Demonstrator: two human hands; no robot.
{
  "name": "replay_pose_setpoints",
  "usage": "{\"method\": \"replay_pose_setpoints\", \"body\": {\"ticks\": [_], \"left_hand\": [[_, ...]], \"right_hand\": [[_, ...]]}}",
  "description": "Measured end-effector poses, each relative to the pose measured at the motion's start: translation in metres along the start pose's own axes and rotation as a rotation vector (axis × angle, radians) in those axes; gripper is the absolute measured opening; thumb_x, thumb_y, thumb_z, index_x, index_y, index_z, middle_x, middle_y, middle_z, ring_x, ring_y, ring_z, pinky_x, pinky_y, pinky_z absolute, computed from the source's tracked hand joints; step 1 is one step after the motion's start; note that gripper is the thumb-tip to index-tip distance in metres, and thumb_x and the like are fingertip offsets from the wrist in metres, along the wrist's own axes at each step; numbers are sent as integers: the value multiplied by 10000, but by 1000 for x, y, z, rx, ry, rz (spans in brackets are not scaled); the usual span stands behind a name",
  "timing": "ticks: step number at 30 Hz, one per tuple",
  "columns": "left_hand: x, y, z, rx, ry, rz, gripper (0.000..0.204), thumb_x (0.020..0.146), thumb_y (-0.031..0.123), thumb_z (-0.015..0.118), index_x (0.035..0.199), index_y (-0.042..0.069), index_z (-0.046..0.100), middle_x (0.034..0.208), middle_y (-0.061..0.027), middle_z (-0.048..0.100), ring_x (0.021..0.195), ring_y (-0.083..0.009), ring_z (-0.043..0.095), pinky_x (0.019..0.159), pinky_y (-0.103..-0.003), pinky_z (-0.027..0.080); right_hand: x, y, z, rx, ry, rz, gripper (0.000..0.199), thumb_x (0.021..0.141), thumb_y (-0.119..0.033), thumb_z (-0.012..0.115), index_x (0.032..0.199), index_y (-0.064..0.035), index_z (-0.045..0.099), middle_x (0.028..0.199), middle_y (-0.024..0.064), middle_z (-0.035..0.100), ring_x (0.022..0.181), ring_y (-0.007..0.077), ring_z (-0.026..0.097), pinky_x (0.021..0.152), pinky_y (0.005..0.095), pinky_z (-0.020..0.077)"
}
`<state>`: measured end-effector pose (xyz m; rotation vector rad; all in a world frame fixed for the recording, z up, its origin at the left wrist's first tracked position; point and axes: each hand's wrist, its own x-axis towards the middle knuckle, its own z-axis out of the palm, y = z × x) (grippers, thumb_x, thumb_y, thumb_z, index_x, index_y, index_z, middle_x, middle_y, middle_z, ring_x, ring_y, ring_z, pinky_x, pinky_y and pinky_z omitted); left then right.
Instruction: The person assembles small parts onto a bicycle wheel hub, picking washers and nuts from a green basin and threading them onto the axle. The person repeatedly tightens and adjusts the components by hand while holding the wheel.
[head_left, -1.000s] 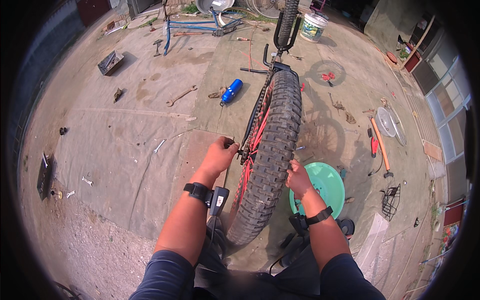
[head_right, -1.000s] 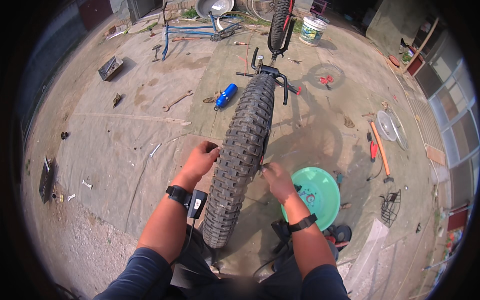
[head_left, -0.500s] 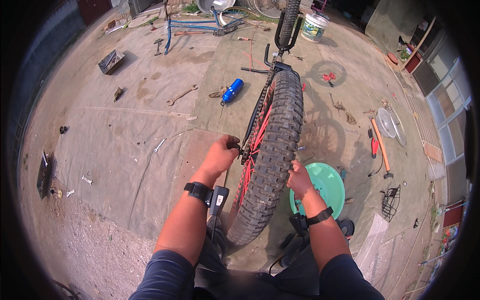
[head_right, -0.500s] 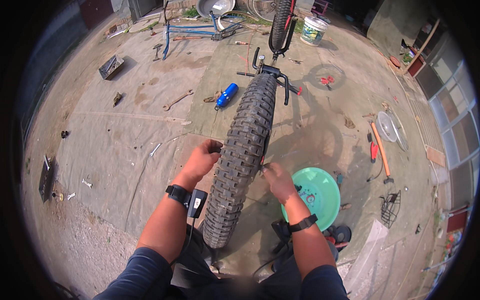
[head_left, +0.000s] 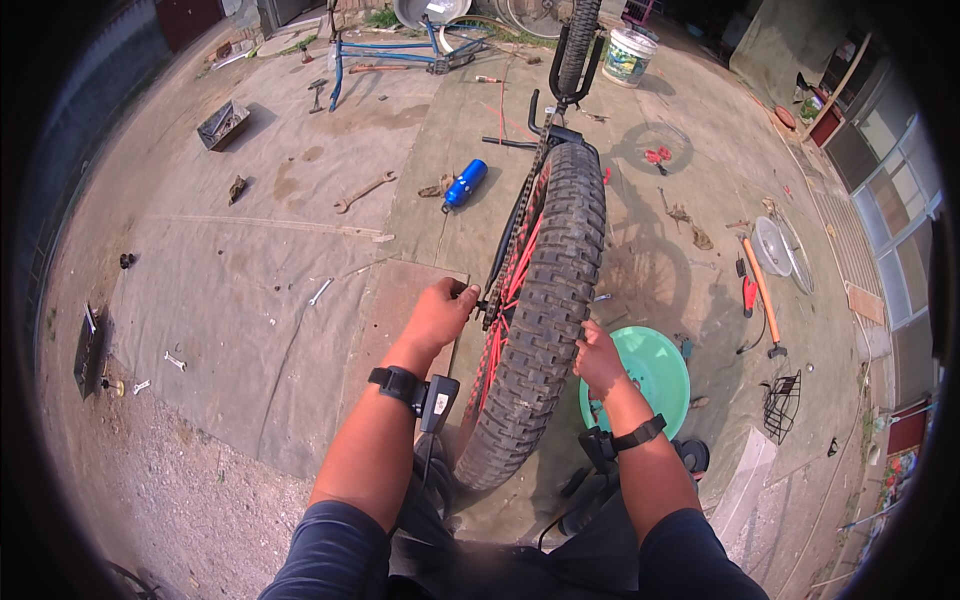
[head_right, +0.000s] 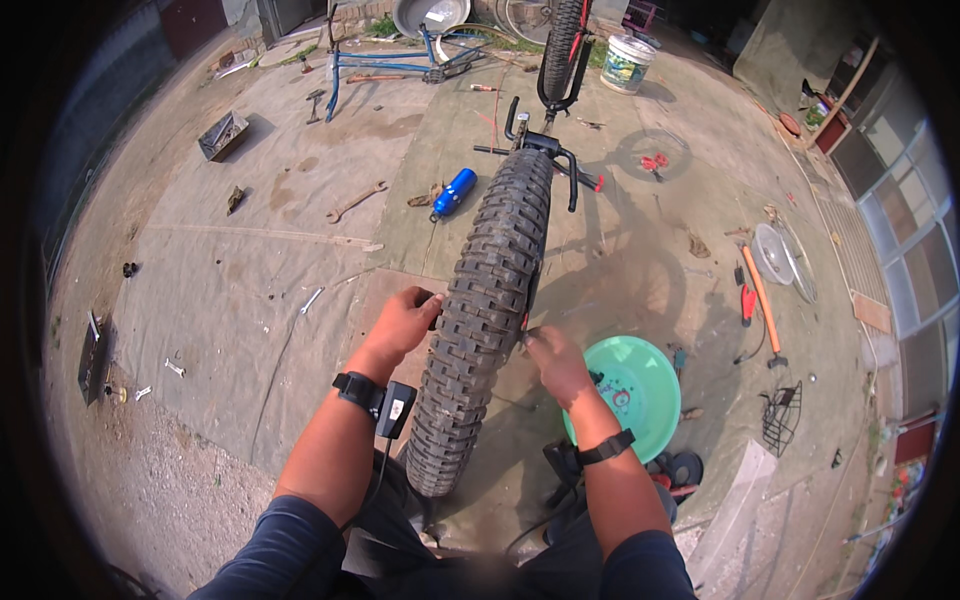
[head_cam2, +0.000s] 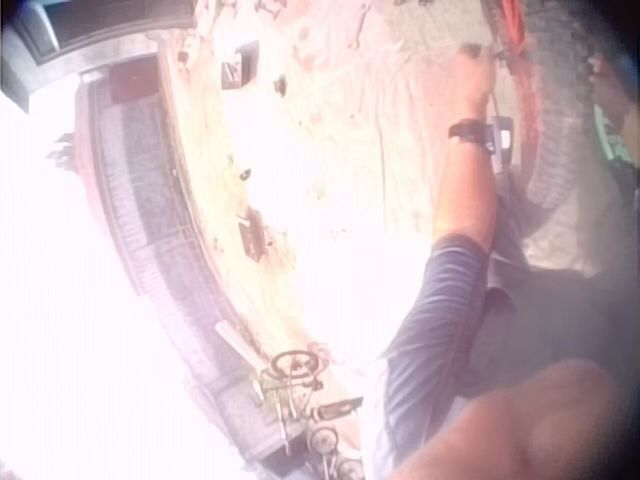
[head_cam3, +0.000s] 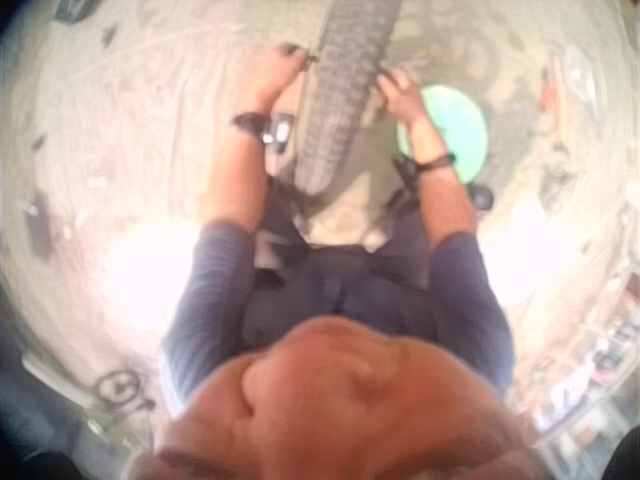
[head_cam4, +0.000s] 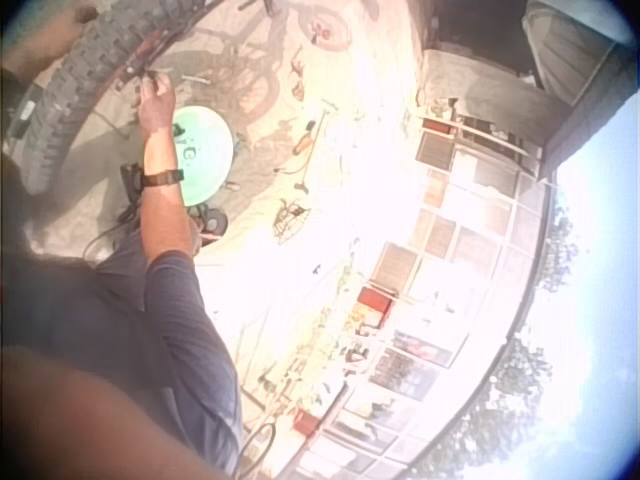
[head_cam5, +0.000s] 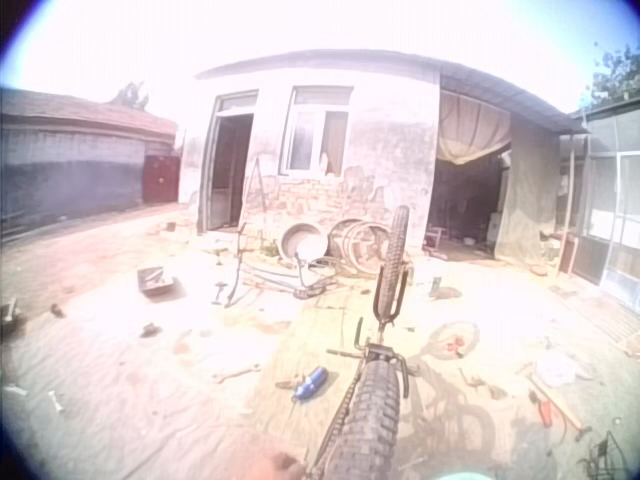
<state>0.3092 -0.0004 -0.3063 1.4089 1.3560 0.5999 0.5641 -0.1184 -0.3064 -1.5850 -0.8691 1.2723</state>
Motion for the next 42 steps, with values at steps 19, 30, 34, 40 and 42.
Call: {"method": "replay_pose_setpoints", "body": {"ticks": [19,30,34,40,42], "left_hand": [[0,-2,4,-77,24,81,305,895,62,567,1171,-63,605,1058,-127,681,967,-192,626,891,-308,482],[-2,-1,5,-157,17,60,279,888,49,570,1135,-72,620,1016,-112,683,952,-180,619,882,-310,483],[-2,-1,7,-215,-10,140,273,918,98,590,1128,-73,622,1009,-107,683,940,-177,611,863,-307,480],[-5,1,5,-197,-3,37,259,924,99,584,1117,-68,623,1000,-95,679,950,-175,609,871,-305,476],[-6,2,5,-187,-18,43,261,926,105,584,1118,-68,622,1002,-95,679,956,-173,606,877,-308,474]], "right_hand": [[1,3,-1,44,-29,-7,356,958,-216,614,1198,47,596,1022,74,671,892,134,588,771,288,461],[0,-1,0,-2,-28,8,315,962,-216,605,1165,26,615,980,64,671,883,133,587,768,290,461],[-1,-1,0,20,-25,7,324,964,-220,603,1177,23,609,998,67,668,891,135,586,778,292,460],[-1,1,1,28,-10,-17,341,965,-221,603,1187,38,592,1023,70,662,913,141,584,818,299,457],[-1,1,1,0,19,-20,324,964,-214,602,1162,41,598,1010,68,662,914,143,583,824,301,456]]}}
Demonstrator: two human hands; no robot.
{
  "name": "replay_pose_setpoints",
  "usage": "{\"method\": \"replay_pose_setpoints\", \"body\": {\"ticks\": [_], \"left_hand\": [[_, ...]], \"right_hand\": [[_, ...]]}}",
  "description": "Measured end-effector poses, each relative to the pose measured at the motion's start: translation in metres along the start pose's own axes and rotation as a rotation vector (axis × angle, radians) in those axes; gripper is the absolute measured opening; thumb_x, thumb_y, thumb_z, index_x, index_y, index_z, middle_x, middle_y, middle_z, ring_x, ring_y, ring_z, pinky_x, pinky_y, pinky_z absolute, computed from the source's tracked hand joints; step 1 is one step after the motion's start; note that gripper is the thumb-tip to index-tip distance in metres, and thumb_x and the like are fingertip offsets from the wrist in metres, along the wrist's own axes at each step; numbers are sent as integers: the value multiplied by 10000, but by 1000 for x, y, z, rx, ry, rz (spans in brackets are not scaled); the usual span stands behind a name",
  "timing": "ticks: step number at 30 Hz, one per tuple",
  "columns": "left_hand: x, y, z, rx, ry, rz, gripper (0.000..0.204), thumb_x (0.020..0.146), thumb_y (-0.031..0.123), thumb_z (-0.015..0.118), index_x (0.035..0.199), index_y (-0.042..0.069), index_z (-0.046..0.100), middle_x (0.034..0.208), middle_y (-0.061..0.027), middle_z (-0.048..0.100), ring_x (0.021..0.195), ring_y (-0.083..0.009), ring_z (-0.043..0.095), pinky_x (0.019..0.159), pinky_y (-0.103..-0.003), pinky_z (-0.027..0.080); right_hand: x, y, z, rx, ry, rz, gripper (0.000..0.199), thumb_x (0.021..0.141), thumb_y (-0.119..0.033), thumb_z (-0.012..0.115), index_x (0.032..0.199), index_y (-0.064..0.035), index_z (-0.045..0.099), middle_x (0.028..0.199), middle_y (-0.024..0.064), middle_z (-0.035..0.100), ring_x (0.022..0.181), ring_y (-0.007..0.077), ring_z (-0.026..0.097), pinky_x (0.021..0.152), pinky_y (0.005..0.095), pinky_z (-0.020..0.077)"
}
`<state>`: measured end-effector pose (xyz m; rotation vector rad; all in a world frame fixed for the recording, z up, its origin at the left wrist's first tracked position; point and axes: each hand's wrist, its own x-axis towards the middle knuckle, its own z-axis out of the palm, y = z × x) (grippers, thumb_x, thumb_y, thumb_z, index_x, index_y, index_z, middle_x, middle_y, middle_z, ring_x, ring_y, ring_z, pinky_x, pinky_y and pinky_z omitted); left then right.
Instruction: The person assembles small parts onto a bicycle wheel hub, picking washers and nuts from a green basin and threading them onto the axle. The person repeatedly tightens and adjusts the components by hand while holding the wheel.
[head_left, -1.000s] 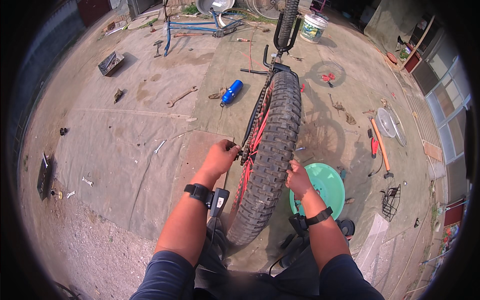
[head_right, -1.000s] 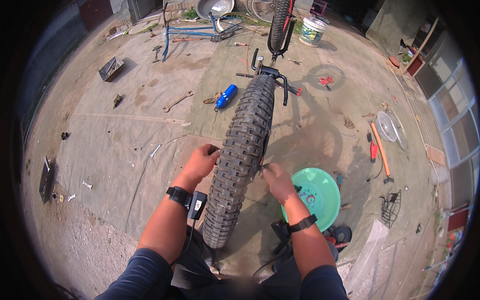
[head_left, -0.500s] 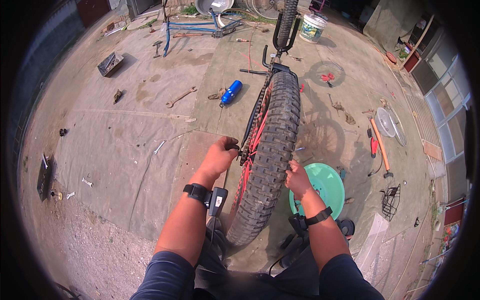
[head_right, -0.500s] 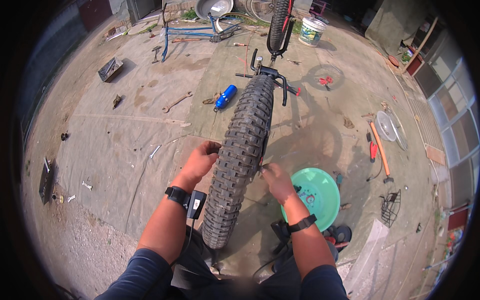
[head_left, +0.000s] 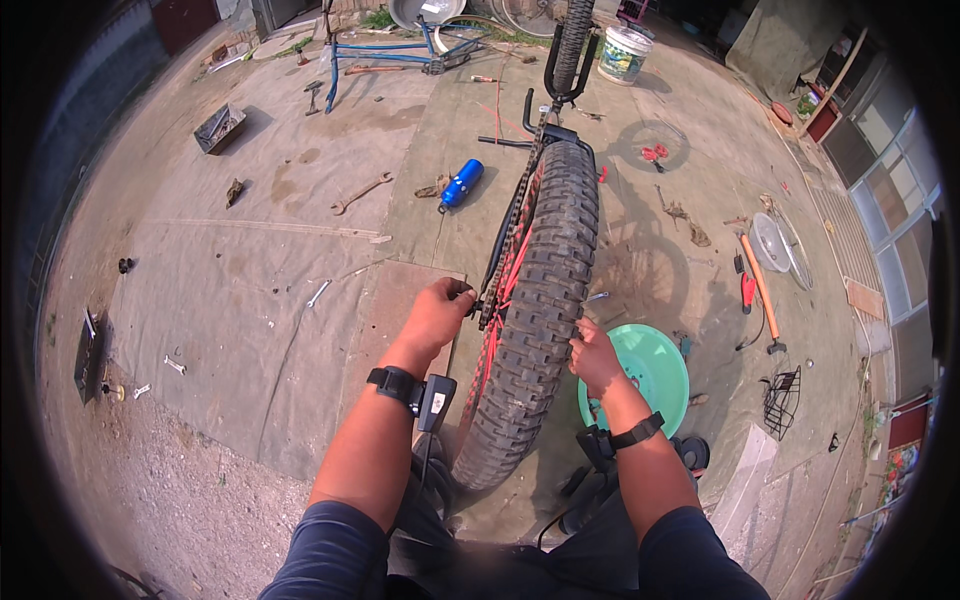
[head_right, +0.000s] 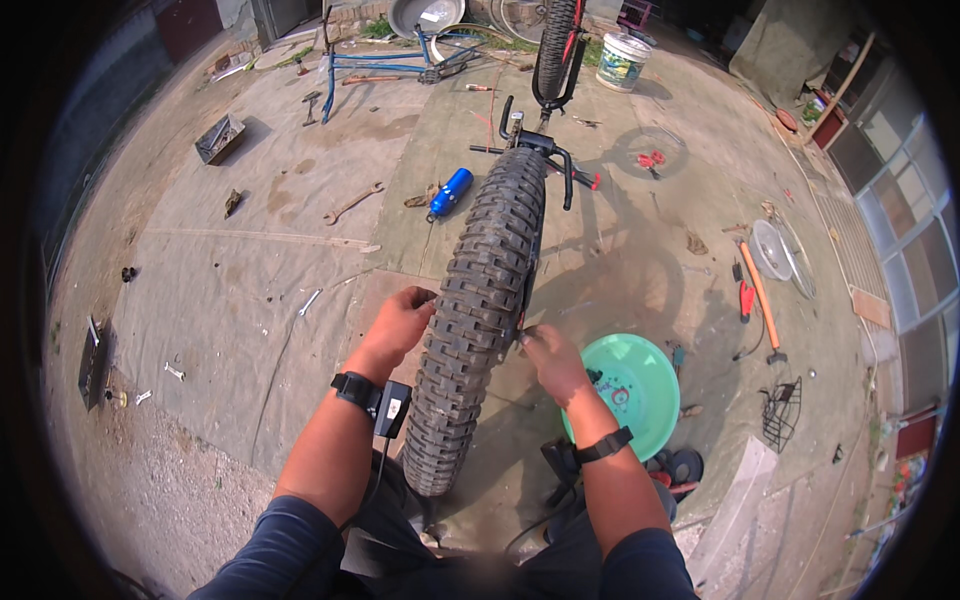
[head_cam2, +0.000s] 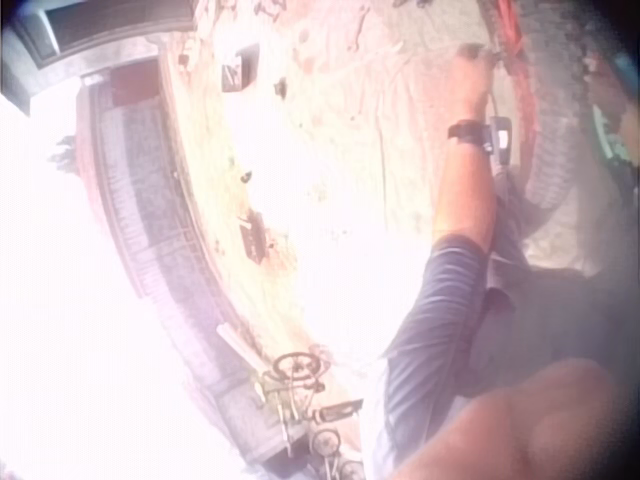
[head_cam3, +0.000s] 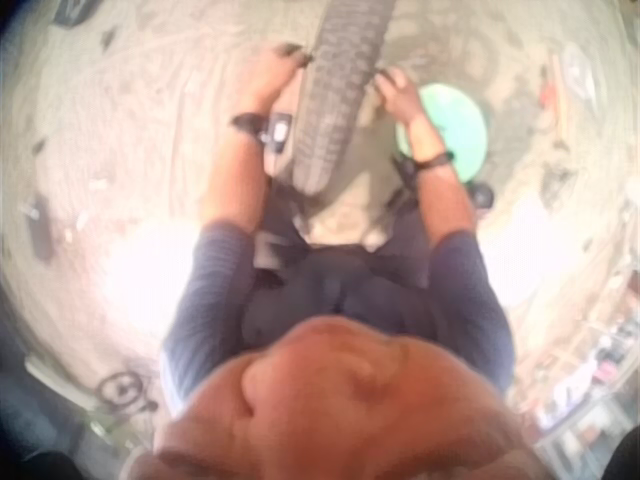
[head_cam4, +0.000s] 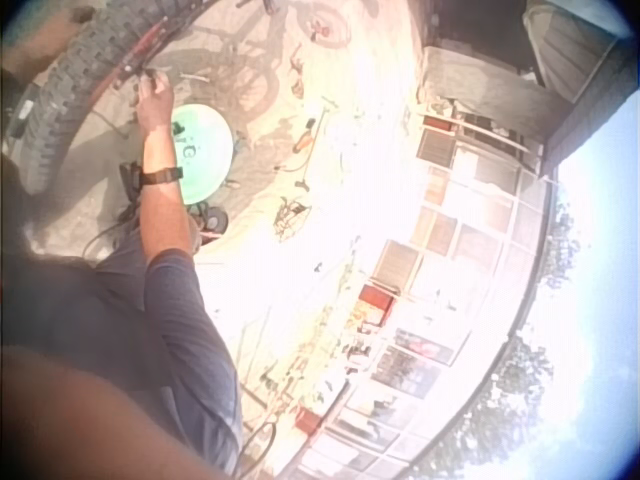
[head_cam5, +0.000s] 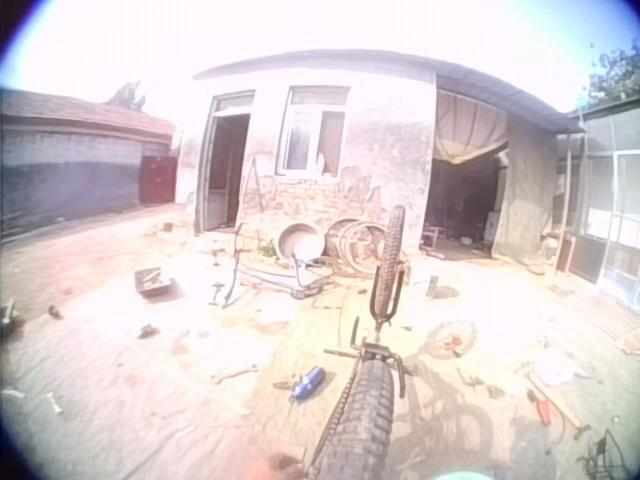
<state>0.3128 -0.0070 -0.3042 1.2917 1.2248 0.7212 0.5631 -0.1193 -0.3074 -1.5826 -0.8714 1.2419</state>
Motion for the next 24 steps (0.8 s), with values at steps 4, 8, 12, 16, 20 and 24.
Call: {"method": "replay_pose_setpoints", "body": {"ticks": [4,8,12,16,20,24], "left_hand": [[1,1,1,-146,-31,96,278,936,127,592,1135,-64,621,1039,-104,681,958,-176,606,877,-311,472],[2,1,-1,76,1,-47,282,909,66,574,1159,-58,611,1073,-109,677,980,-180,612,899,-309,469],[3,-1,1,-96,-34,60,284,917,88,578,1160,-55,616,1061,-107,677,974,-177,612,892,-305,471],[5,-5,-1,-87,-15,54,305,904,98,601,1167,-55,616,1068,-118,681,970,-186,621,881,-306,478],[7,-9,-2,19,1,16,353,888,147,641,1176,-55,620,1087,-155,692,980,-210,638,869,-322,492],[7,-9,1,-252,-57,92,353,913,213,636,1139,-58,642,1030,-160,704,932,-220,648,858,-333,497]], "right_hand": [[0,-3,-1,32,-80,1,283,963,-199,597,1120,36,611,985,64,661,905,137,579,822,295,454],[-2,-7,0,41,-81,3,258,966,-193,592,1107,22,618,958,60,660,891,131,577,814,287,451],[-4,-8,0,33,-75,20,262,967,-193,591,1121,18,613,945,60,661,882,132,578,804,285,452],[-3,-6,0,12,-66,17,271,968,-191,590,1137,19,607,949,64,663,877,133,582,790,283,454],[-1,-5,0,5,-65,19,274,969,-192,593,1141,21,605,957,67,663,876,136,586,783,284,457],[-2,-7,1,27,-51,44,275,969,-191,592,1142,23,606,961,64,663,876,138,588,781,288,459]]}}
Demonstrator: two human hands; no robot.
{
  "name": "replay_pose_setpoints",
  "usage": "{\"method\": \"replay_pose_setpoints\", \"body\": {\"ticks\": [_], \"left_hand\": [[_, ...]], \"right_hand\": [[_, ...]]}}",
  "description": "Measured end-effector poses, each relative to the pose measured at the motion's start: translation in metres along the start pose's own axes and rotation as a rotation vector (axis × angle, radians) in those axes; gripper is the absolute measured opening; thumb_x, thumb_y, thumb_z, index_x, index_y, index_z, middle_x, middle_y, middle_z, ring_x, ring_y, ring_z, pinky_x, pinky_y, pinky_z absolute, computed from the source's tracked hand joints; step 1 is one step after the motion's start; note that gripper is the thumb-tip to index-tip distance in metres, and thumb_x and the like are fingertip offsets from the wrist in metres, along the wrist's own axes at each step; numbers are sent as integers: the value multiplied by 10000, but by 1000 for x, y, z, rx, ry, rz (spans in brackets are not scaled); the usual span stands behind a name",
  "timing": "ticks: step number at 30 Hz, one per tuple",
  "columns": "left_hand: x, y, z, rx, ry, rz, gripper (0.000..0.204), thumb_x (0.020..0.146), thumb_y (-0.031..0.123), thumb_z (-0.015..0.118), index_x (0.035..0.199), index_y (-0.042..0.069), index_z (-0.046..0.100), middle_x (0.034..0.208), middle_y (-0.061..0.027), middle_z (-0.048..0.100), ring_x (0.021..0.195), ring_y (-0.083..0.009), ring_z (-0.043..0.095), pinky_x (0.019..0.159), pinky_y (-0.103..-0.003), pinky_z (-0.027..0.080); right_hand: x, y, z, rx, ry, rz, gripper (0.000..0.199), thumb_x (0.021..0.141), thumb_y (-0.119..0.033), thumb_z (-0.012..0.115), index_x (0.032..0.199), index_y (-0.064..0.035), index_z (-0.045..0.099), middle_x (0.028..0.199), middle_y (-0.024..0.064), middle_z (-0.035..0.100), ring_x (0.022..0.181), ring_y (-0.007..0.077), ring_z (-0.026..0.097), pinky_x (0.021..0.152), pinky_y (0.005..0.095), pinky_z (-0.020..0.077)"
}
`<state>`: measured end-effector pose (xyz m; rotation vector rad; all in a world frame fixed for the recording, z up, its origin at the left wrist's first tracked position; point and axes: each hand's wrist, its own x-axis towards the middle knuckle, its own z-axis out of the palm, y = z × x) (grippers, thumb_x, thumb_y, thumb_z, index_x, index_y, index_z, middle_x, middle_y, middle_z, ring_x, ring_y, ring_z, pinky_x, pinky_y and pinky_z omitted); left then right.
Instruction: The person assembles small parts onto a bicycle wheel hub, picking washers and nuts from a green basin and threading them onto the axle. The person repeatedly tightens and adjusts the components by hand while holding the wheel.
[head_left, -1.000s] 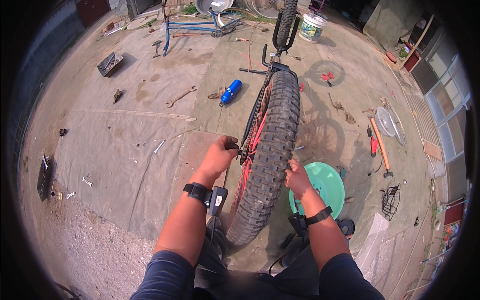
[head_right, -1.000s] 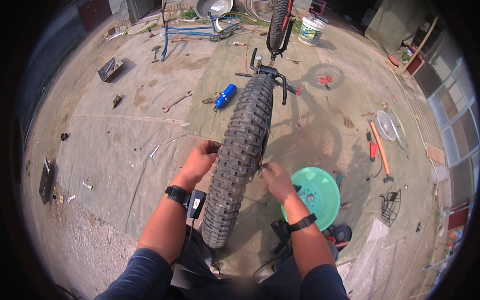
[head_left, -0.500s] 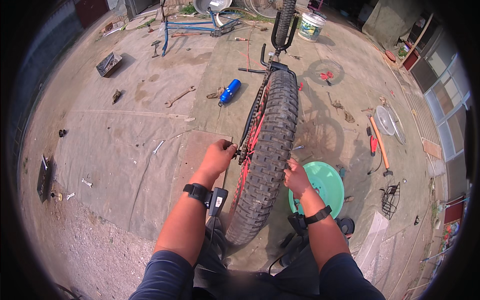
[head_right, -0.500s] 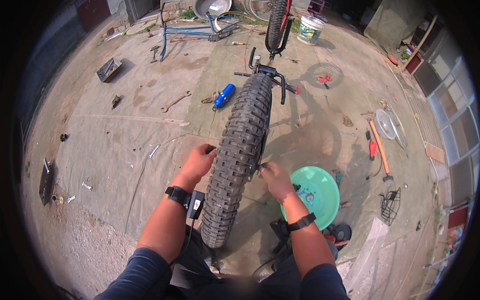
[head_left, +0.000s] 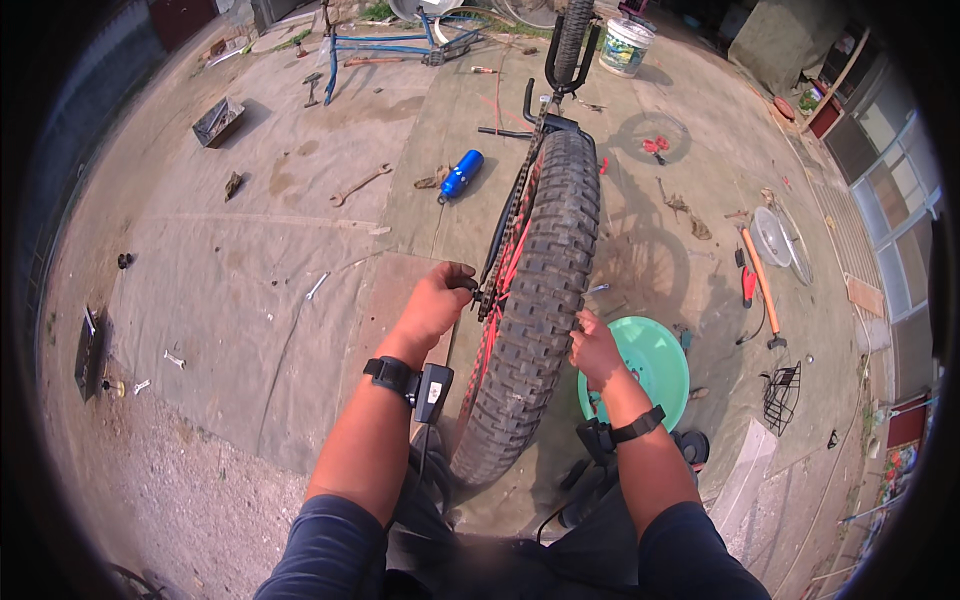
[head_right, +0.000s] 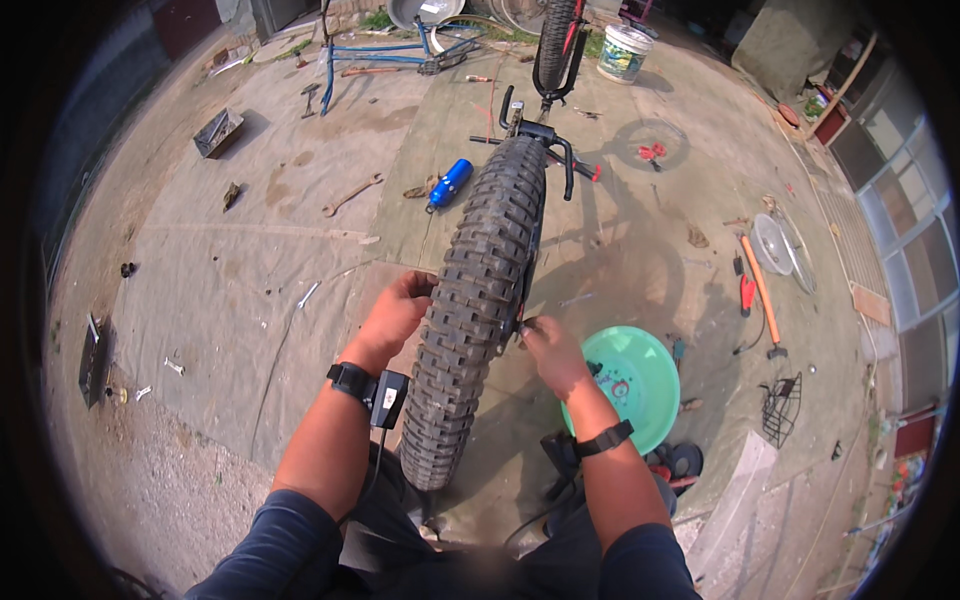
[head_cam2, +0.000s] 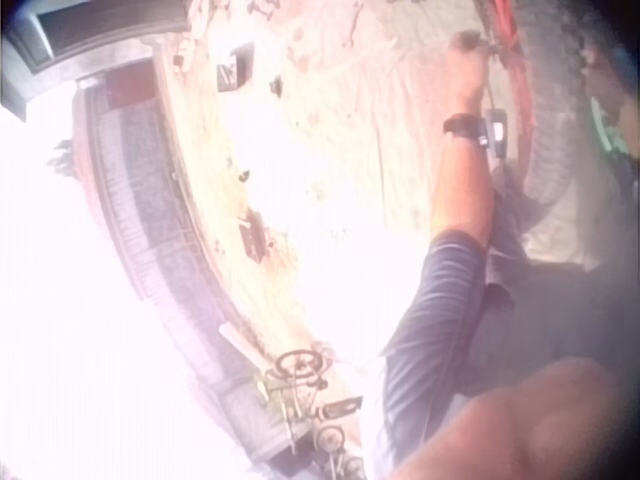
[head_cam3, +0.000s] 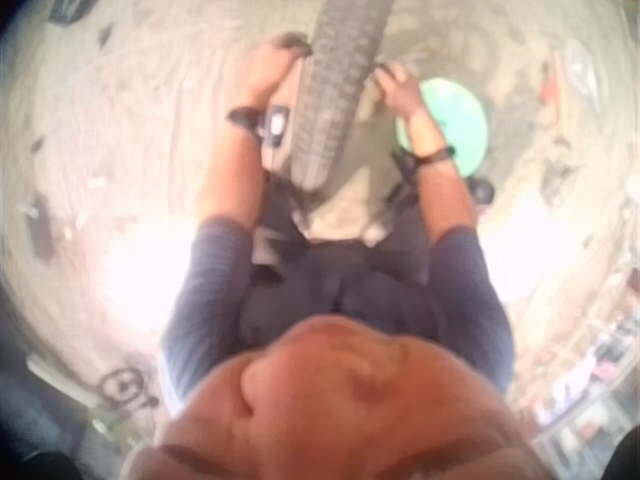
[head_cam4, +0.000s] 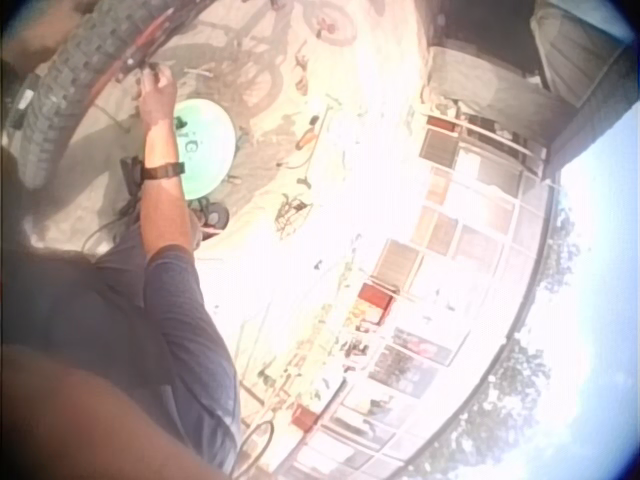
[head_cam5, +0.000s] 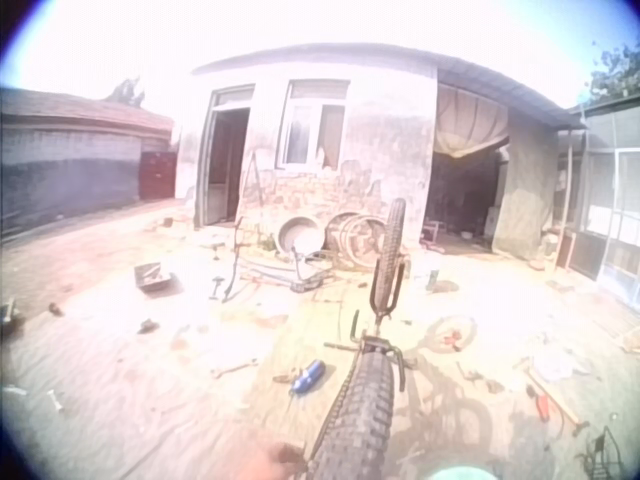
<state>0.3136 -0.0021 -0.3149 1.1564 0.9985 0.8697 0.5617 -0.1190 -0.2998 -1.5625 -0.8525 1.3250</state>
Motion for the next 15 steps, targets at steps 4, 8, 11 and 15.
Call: {"method": "replay_pose_setpoints", "body": {"ticks": [4,8,11,15], "left_hand": [[-4,7,-1,300,88,-70,331,906,180,629,1139,-54,639,1031,-140,698,933,-209,635,859,-327,490],[-7,14,4,227,47,-24,293,908,168,638,1110,-43,654,995,-106,695,945,-188,624,872,-318,480],[-8,16,6,174,77,4,304,912,184,644,1123,-36,656,1013,-119,699,968,-204,635,883,-328,486],[-8,21,1,424,62,-170,324,890,147,642,1165,-24,646,1103,-128,686,1052,-211,620,923,-329,474]], "right_hand": [[-1,-3,0,-75,14,-30,283,960,-211,599,1137,10,615,931,51,668,770,124,579,657,278,447],[1,1,0,56,-2,-38,294,936,-228,616,1140,-16,621,867,38,667,602,106,535,500,259,373],[3,7,-3,164,10,-5,335,924,-197,608,1199,-7,581,815,32,649,548,102,524,470,250,357],[8,19,-5,212,-10,-43,367,940,-104,562,1281,21,505,766,36,587,531,97,481,494,258,391]]}}
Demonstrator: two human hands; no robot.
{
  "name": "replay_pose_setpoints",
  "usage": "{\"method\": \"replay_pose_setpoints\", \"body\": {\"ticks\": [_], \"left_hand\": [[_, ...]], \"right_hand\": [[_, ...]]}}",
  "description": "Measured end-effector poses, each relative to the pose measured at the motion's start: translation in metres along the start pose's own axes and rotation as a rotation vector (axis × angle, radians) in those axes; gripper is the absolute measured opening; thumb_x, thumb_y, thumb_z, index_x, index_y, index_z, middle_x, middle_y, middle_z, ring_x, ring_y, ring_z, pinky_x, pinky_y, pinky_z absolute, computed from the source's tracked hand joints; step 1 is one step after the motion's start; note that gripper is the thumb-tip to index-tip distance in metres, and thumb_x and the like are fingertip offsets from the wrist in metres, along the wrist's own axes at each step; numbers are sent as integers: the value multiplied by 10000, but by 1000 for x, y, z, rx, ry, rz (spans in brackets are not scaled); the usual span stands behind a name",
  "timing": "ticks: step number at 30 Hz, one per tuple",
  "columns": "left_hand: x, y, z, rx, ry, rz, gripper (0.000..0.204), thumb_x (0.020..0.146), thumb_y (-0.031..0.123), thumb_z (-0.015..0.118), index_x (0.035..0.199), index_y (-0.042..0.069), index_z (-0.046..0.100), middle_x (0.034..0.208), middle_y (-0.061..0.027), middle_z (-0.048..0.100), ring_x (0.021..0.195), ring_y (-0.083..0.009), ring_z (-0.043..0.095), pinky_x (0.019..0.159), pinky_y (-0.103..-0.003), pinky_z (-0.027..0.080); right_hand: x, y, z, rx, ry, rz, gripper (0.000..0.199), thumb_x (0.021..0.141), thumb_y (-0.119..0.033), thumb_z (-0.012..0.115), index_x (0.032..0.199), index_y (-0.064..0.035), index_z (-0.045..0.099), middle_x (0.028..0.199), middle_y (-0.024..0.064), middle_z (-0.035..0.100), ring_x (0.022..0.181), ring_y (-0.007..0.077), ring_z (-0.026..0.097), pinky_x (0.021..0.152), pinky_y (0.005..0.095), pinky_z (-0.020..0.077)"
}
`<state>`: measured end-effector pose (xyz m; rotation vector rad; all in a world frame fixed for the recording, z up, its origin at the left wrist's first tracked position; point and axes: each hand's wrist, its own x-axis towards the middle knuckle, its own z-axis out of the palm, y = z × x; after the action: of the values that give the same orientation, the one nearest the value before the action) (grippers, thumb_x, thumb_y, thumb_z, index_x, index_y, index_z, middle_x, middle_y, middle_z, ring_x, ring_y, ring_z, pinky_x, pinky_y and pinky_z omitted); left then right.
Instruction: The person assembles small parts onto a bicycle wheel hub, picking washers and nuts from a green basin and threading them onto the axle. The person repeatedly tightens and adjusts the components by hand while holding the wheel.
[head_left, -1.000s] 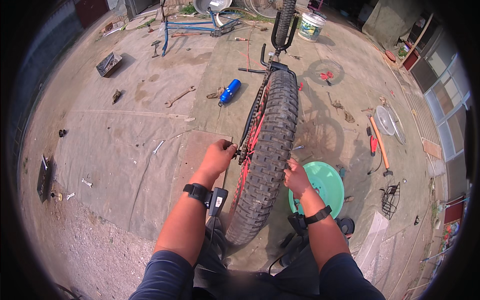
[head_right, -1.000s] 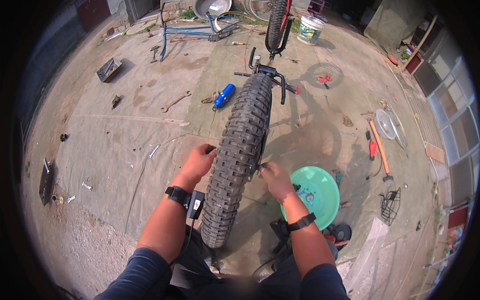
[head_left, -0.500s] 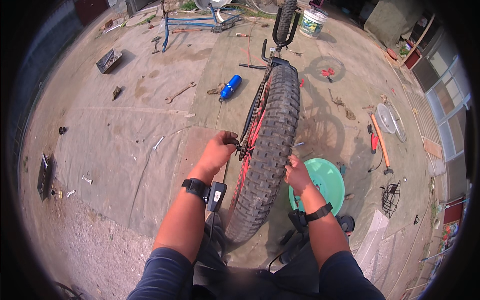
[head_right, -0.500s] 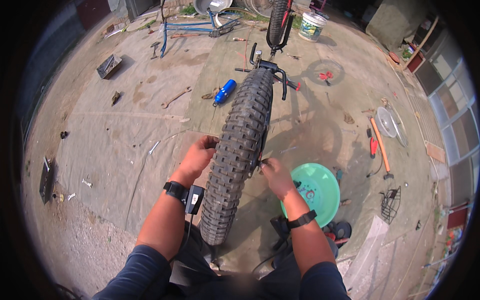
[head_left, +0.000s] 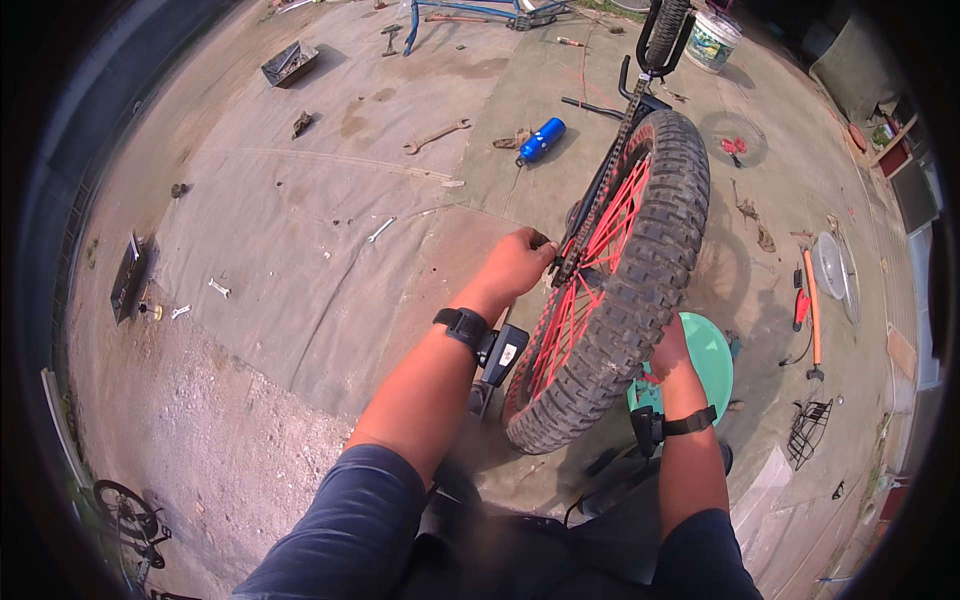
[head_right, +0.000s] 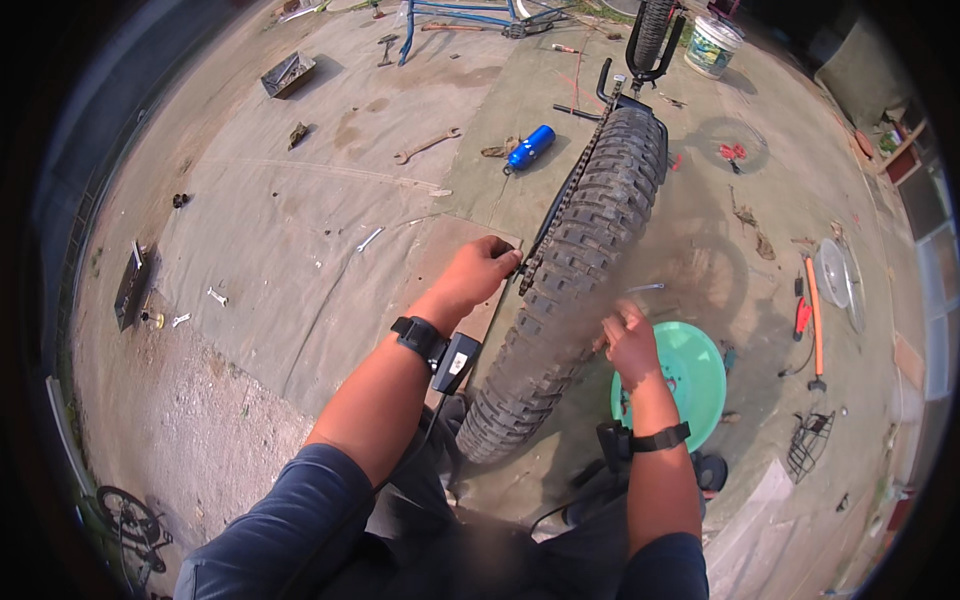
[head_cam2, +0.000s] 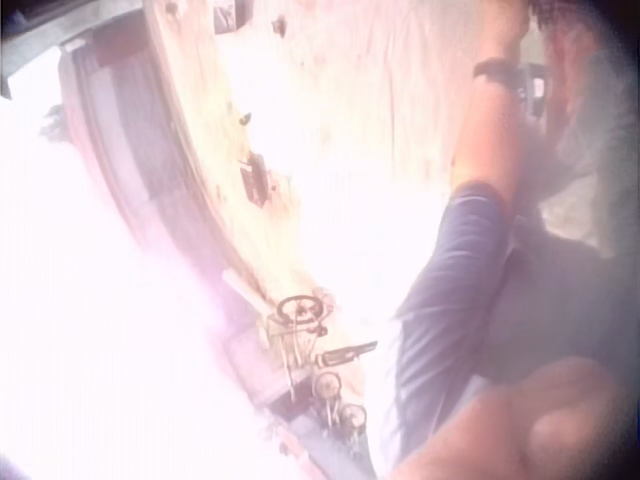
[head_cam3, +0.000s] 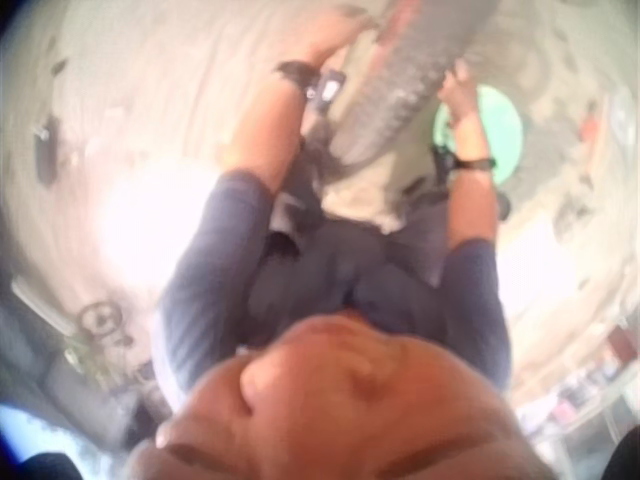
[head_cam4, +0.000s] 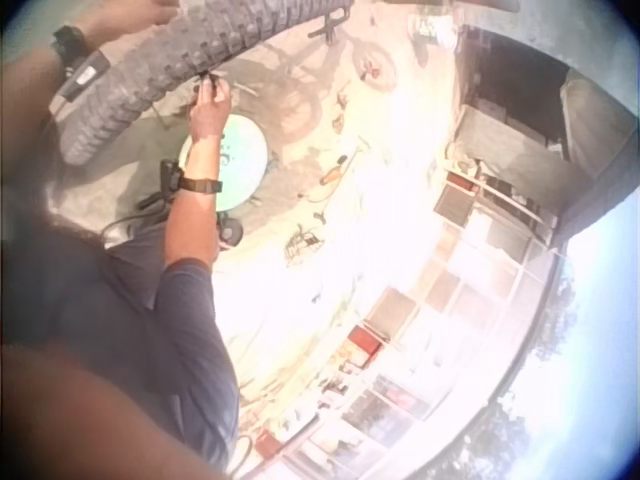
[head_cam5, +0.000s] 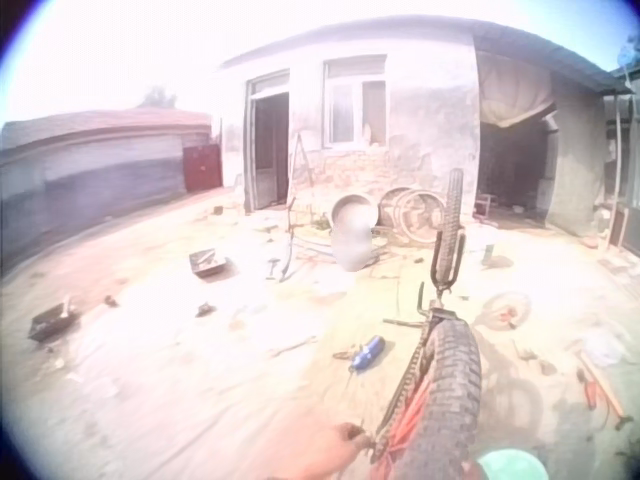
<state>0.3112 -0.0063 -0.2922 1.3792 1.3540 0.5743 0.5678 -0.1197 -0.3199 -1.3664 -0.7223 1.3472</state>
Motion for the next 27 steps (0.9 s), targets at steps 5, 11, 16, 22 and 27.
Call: {"method": "replay_pose_setpoints", "body": {"ticks": [5,11,16,22,27], "left_hand": [[-3,3,1,-188,-33,148,328,892,167,645,1163,-17,647,1069,-113,693,1007,-200,623,902,-325,478],[-1,2,1,-22,24,36,374,832,151,654,1149,-48,641,1108,-187,699,1017,-267,661,912,-352,498],[-2,1,4,-175,31,158,335,890,205,650,1144,-13,655,1071,-122,690,991,-206,620,892,-332,480],[-3,5,0,-49,-26,26,339,875,167,641,1160,-16,648,1110,-123,681,1015,-211,615,906,-326,473],[-4,5,1,-234,-3,112,309,874,163,646,1115,-29,665,1033,-137,697,957,-206,633,847,-324,495]], "right_hand": [[9,11,-12,50,11,87,499,972,-27,490,1454,-38,362,828,31,539,544,92,434,516,269,419],[14,16,-17,54,20,137,526,985,-25,455,1492,-100,340,884,-10,586,550,52,424,469,238,357],[9,9,-11,61,8,114,488,963,-29,439,1443,-114,424,873,-33,616,533,32,415,448,218,325],[7,3,-13,36,-33,81,395,932,-55,482,1311,-127,565,1008,-7,663,681,51,549,540,230,408],[1,5,-20,188,-81,87,364,914,-58,559,1277,-76,583,1192,84,673,1063,194,651,895,359,527]]}}
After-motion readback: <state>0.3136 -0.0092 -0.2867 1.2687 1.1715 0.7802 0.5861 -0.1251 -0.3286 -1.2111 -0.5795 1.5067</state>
